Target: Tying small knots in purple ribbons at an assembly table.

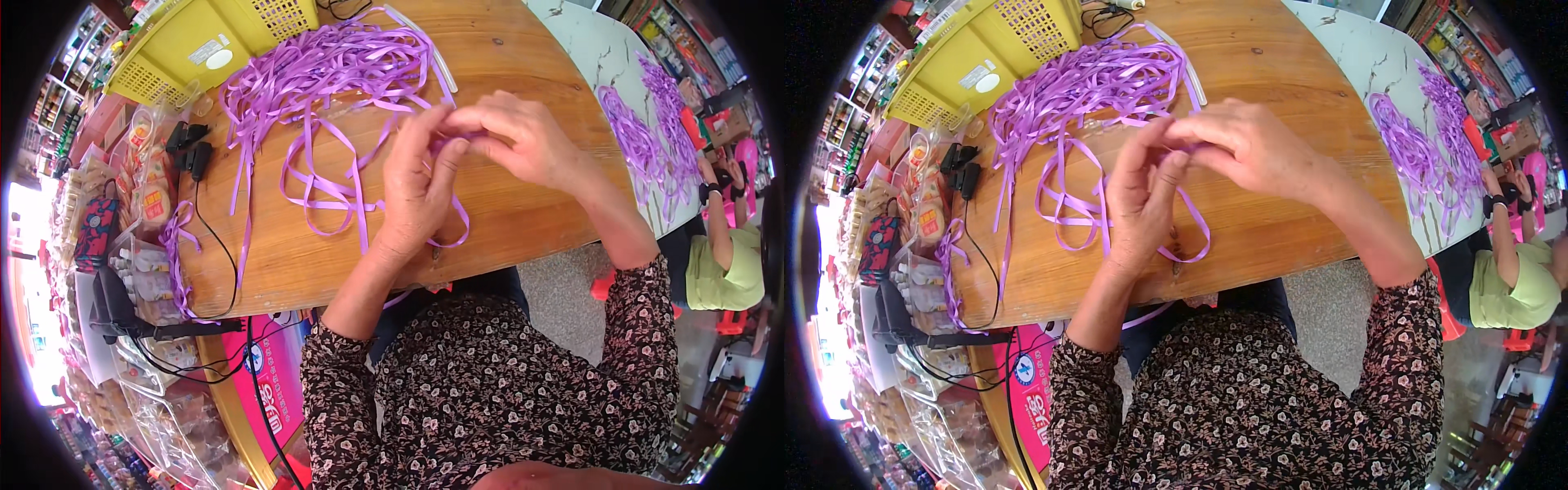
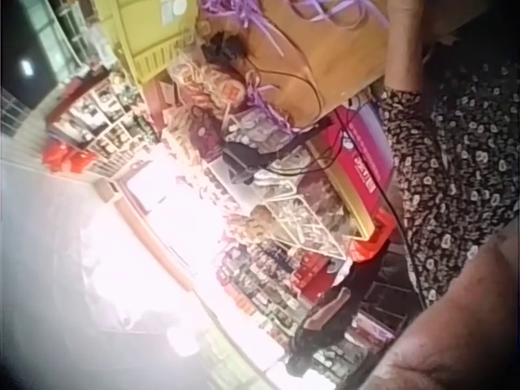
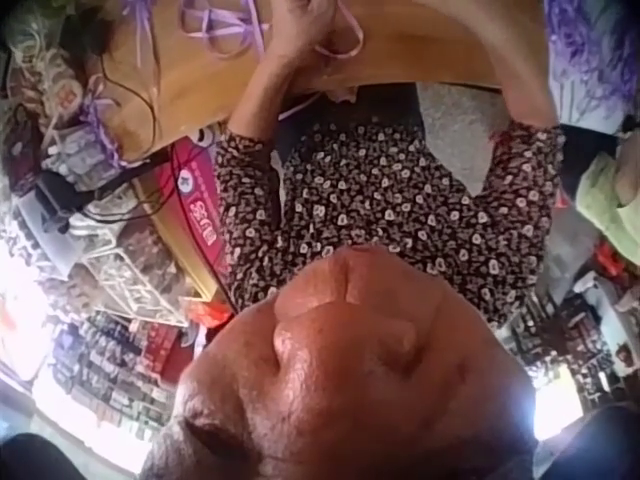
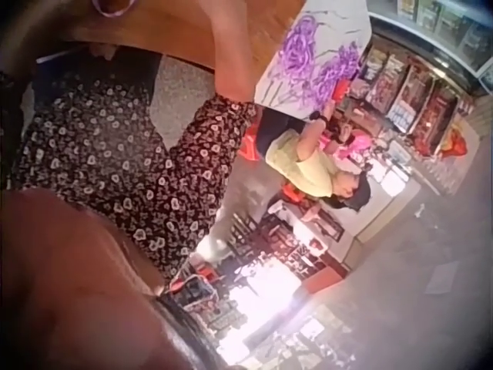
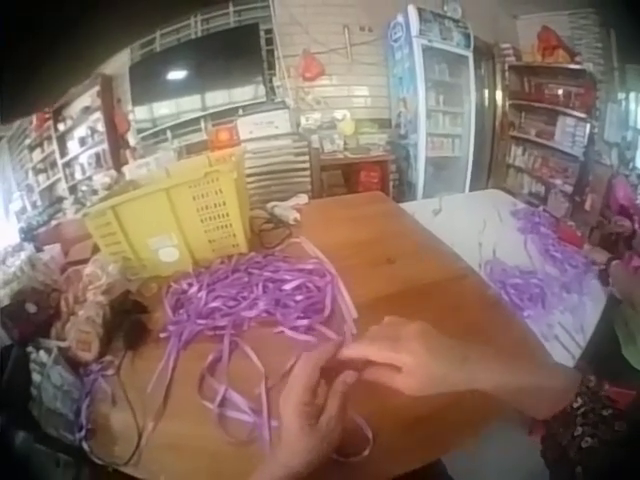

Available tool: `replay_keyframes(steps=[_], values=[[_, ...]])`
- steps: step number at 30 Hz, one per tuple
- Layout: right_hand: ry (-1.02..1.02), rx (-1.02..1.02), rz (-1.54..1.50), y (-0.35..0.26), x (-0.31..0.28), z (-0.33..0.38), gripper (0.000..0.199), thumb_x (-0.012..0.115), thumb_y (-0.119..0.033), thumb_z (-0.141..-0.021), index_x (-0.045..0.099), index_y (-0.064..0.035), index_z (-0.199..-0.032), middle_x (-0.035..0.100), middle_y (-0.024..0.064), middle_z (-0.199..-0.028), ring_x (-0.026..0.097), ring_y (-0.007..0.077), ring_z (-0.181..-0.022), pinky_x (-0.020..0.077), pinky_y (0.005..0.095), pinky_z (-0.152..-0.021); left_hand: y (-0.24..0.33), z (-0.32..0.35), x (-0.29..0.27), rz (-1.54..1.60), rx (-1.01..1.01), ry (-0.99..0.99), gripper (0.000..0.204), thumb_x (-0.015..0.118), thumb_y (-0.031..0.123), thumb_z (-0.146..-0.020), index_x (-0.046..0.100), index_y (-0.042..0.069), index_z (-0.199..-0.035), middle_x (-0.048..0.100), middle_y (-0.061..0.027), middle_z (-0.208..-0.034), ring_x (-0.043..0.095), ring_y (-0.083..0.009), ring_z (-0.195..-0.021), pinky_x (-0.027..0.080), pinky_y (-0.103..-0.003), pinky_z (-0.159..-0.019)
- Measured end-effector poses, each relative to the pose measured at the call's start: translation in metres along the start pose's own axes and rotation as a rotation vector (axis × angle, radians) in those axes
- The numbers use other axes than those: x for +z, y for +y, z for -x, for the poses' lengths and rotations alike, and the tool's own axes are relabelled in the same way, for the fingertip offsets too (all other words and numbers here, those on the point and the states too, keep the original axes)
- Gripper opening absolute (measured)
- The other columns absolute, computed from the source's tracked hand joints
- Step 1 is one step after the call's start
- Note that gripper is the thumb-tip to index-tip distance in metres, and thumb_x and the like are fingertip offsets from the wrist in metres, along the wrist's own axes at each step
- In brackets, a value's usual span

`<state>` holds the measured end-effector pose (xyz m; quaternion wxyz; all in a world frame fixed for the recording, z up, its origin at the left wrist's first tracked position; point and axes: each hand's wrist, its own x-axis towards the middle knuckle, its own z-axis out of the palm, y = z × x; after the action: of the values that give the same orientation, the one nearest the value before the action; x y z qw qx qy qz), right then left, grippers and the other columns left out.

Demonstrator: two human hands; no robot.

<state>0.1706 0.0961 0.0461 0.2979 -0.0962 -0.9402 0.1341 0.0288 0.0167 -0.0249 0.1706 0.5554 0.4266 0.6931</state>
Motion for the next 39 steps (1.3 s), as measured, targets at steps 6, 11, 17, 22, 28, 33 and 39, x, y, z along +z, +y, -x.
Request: replay_keyframes(steps=[6, 11, 17, 22, 28, 33, 39], values=[[-0.094, 0.287, -0.106, 0.008, -0.018, 0.033, 0.019, 0.067, -0.002, -0.079, 0.064, -0.0034, -0.097, 0.066, 0.0065, -0.087, 0.062, 0.0162, -0.078, 0.0471, 0.0292, -0.067, 0.008, 0.002, -0.014, -0.35, 0.094, -0.151, 0.017, 0.063, -0.003, -0.079, 0.065, 0.003, -0.095, 0.056, -0.0096, -0.08, 0.056, -0.0223, -0.066, 0.044, -0.032, -0.057], [0.03, 0.494, -0.323, 0.027, -0.047, 0.062, 0.015, 0.064, 0.003, -0.081, 0.064, -0.0003, -0.095, 0.062, 0.002, -0.084, 0.057, 0.0096, -0.077, 0.0443, 0.0223, -0.067, 0.018, -0.009, -0.047, -0.408, 0.002, -0.098, 0.017, 0.062, -0.004, -0.079, 0.065, 0.003, -0.095, 0.055, -0.0079, -0.075, 0.054, -0.0197, -0.062, 0.043, -0.03, -0.056], [0.13, 0.521, -0.276, 0.044, -0.045, 0.074, 0.014, 0.062, 0.004, -0.082, 0.064, -0.0002, -0.095, 0.059, 0.0006, -0.085, 0.056, 0.0096, -0.076, 0.0431, 0.0214, -0.064, -0.002, -0.021, -0.084, -0.666, -0.075, 0.063, 0.01, 0.064, 0.002, -0.08, 0.066, 0.0, -0.09, 0.058, -0.0079, -0.074, 0.054, -0.0206, -0.063, 0.043, -0.032, -0.056], [0.043, 0.271, -0.156, 0.035, -0.017, 0.054, 0.013, 0.064, 0.004, -0.078, 0.065, -0.0008, -0.091, 0.06, 0.005, -0.081, 0.057, 0.0151, -0.072, 0.0451, 0.0264, -0.059, 0.006, -0.026, -0.055, -1.16, 0.311, -0.106, 0.035, 0.062, 0.0, -0.076, 0.056, 0.0, -0.111, 0.051, -0.0213, -0.114, 0.052, -0.0358, -0.101, 0.046, -0.038, -0.079], [0.195, -0.079, 0.101, 0.007, -0.01, 0.022, 0.015, 0.07, -0.001, -0.072, 0.065, -0.0018, -0.087, 0.058, 0.0074, -0.077, 0.055, 0.0218, -0.066, 0.0442, 0.0297, -0.055, 0.014, -0.026, 0.02, 0.194, -0.351, -0.187, 0.026, 0.062, 0.008, -0.085, 0.057, -0.004, -0.107, 0.06, -0.0132, -0.097, 0.057, -0.0183, -0.085, 0.046, -0.028, -0.069], [0.261, 0.071, 0.088, 0.021, -0.014, 0.038, 0.017, 0.069, 0.004, -0.073, 0.065, -0.0014, -0.089, 0.059, 0.0076, -0.078, 0.056, 0.0186, -0.067, 0.0441, 0.0281, -0.055, 0.01, -0.023, 0.022, 0.272, -0.65, -0.307, 0.02, 0.064, 0.013, -0.086, 0.062, -0.005, -0.096, 0.059, -0.0053, -0.077, 0.052, -0.0107, -0.066, 0.042, -0.025, -0.057], [0.161, 0.176, -0.026, 0.03, -0.015, 0.043, 0.019, 0.066, 0.005, -0.075, 0.066, -0.0019, -0.093, 0.061, 0.0077, -0.083, 0.06, 0.0181, -0.072, 0.047, 0.0263, -0.059, -0.006, -0.027, 0.006, -0.126, -0.368, -0.256, 0.009, 0.068, 0.009, -0.078, 0.067, 0.001, -0.081, 0.056, -0.0078, -0.07, 0.05, -0.016, -0.057, 0.039, -0.029, -0.053]])
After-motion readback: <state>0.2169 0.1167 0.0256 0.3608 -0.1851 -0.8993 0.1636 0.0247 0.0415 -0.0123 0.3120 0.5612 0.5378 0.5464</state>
